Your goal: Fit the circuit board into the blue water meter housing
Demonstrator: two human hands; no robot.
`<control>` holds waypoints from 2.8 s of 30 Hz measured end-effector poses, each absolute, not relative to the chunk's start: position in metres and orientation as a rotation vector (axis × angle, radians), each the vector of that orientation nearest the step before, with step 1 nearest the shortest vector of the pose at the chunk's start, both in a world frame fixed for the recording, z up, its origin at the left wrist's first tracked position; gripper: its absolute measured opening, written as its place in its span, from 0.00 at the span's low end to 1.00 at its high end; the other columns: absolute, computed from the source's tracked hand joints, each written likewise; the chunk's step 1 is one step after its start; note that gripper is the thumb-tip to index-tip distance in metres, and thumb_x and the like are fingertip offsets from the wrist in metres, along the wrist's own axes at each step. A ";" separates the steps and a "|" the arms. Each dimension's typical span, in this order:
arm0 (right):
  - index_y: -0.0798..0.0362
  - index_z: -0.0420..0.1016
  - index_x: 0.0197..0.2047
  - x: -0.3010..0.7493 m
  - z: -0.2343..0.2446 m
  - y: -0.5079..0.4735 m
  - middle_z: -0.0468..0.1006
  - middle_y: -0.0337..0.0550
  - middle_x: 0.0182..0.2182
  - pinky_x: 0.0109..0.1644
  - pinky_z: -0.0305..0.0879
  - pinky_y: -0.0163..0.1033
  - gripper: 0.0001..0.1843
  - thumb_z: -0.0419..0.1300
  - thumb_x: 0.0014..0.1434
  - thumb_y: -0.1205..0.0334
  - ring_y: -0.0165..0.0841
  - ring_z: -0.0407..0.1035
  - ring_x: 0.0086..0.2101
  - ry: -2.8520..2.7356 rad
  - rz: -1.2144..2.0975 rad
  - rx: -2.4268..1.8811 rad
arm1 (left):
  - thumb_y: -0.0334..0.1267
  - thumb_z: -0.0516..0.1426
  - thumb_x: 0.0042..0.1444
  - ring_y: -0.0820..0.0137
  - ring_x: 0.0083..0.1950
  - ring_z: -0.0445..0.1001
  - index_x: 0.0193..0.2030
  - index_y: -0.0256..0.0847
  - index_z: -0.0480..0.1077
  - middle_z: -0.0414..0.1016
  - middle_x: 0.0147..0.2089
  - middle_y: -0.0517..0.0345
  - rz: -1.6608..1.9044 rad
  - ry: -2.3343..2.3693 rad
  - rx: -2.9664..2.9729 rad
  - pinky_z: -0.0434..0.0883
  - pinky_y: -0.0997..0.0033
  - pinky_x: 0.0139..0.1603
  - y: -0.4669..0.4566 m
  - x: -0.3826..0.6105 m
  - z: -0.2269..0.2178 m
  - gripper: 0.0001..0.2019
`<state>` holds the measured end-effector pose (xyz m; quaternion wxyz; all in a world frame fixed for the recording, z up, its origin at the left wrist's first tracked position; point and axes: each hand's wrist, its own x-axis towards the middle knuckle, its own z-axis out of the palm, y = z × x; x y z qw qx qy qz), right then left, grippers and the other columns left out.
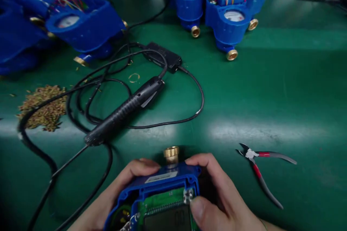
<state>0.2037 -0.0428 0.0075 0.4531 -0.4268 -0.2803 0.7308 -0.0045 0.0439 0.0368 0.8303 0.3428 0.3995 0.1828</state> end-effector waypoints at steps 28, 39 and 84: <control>0.39 0.69 0.58 0.223 0.000 -0.042 0.64 0.41 0.59 0.63 0.57 0.48 0.18 0.56 0.66 0.52 0.38 0.60 0.58 -1.220 1.263 -1.265 | 0.42 0.65 0.53 0.64 0.44 0.74 0.50 0.40 0.66 0.75 0.45 0.55 0.442 0.817 0.948 0.69 0.68 0.43 0.027 0.004 0.030 0.20; 0.41 0.64 0.64 0.238 0.008 -0.044 0.59 0.46 0.60 0.66 0.54 0.53 0.28 0.62 0.62 0.52 0.41 0.53 0.63 -1.643 1.011 -1.126 | 0.47 0.58 0.61 0.54 0.65 0.62 0.61 0.46 0.66 0.63 0.65 0.51 0.618 0.856 1.456 0.57 0.55 0.68 0.019 0.004 0.034 0.23; 0.40 0.58 0.65 0.233 -0.001 -0.050 0.55 0.44 0.63 0.70 0.46 0.53 0.29 0.60 0.63 0.56 0.42 0.48 0.65 -1.471 1.301 -1.016 | 0.45 0.63 0.57 0.57 0.73 0.50 0.59 0.60 0.67 0.57 0.70 0.62 0.503 0.769 1.520 0.48 0.51 0.72 0.028 -0.007 0.025 0.23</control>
